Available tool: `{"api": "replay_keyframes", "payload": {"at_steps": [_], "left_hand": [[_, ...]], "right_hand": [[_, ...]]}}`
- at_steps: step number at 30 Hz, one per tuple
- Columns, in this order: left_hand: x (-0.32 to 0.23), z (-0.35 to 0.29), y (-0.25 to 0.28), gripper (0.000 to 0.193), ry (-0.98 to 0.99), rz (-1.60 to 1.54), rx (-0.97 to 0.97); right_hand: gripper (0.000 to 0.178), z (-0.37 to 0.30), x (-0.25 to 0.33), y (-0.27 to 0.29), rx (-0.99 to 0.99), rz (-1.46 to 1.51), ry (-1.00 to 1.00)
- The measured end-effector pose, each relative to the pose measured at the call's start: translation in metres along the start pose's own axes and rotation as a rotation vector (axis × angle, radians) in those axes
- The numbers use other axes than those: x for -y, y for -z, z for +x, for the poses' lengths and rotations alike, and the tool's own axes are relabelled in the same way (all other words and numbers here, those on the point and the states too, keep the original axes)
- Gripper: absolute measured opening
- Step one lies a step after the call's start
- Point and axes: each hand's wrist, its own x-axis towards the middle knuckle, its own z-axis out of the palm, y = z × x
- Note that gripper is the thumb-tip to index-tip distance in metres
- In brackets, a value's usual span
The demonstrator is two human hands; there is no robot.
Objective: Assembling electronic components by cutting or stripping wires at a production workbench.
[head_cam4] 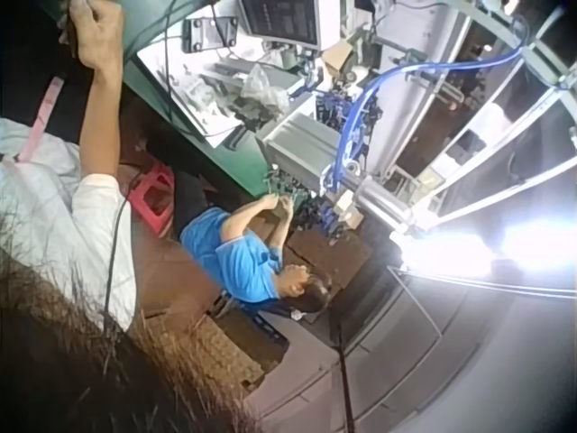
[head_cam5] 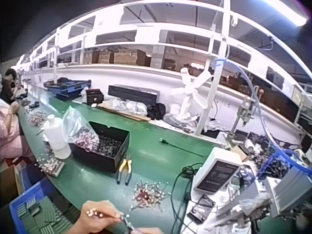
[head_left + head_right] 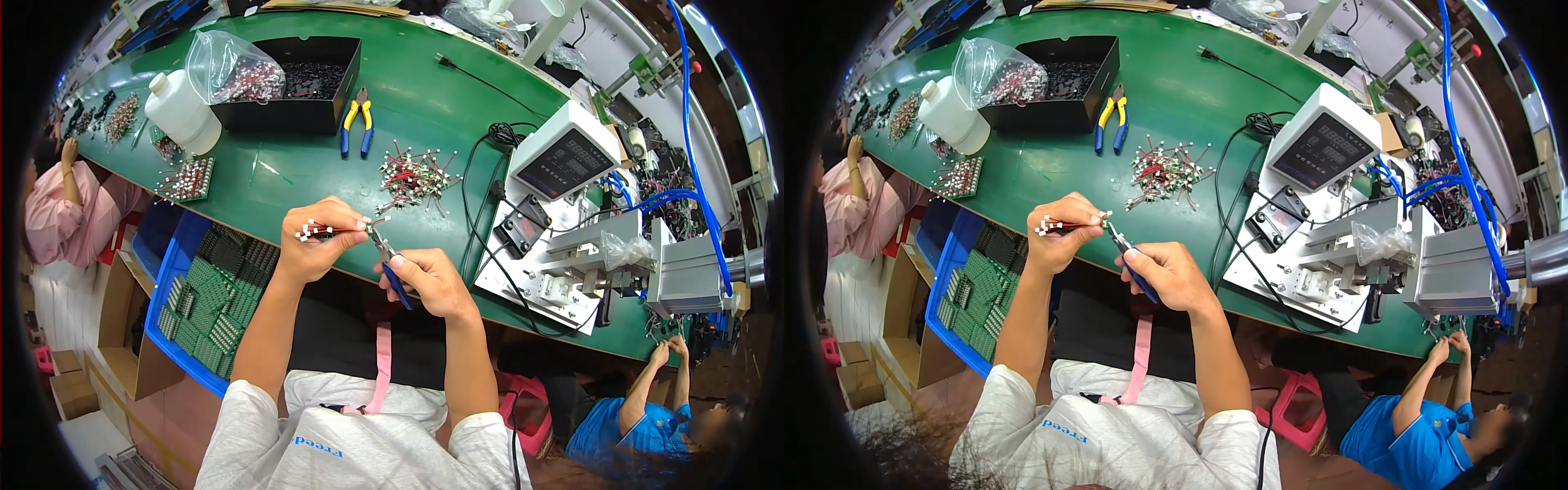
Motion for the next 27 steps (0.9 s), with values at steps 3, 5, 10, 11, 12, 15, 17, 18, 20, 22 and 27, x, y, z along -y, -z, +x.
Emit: {"api": "replay_keyframes", "payload": {"at_steps": [3, 5, 10, 11, 12, 15, 17, 18, 20, 22, 27], "left_hand": [[0.004, -0.002, 0.0, 0.019, 0.023, -0.086, -0.01], [0.006, -0.004, 0.0, 0.019, 0.062, -0.195, -0.02], [0.017, -0.008, 0.003, 0.017, 0.11, -0.44, -0.068], [0.019, -0.008, 0.005, 0.017, 0.119, -0.503, -0.083], [0.021, -0.009, 0.007, 0.017, 0.119, -0.502, -0.085], [0.025, -0.01, 0.013, 0.017, 0.215, -0.31, -0.201], [0.026, -0.01, 0.012, 0.016, 0.246, -0.251, -0.233], [0.026, -0.01, 0.011, 0.016, 0.304, -0.233, -0.258], [0.026, -0.01, 0.008, 0.017, 0.42, -0.19, -0.314], [0.028, -0.009, 0.007, 0.017, 0.476, -0.169, -0.345], [0.034, -0.008, 0.002, 0.019, 0.338, -0.068, -0.189]], "right_hand": [[0.033, 0.001, -0.001, 0.0, 0.026, 0.065, -0.012], [0.033, 0.002, -0.002, -0.001, 0.056, 0.131, -0.024], [0.035, 0.004, -0.009, -0.002, 0.085, 0.244, -0.039], [0.035, 0.004, -0.009, -0.002, 0.09, 0.27, -0.042], [0.035, 0.004, -0.008, -0.001, 0.051, 0.244, -0.036], [0.036, 0.005, 0.007, 0.006, -0.117, 0.013, -0.02], [0.037, 0.011, 0.021, 0.01, -0.251, -0.194, -0.008], [0.038, 0.015, 0.027, 0.012, -0.315, -0.378, -0.019], [0.039, 0.024, 0.038, 0.014, -0.431, -0.749, -0.042], [0.039, 0.025, 0.041, 0.014, -0.486, -0.938, -0.052], [0.041, 0.019, 0.038, 0.014, -0.432, -0.849, -0.066]]}}
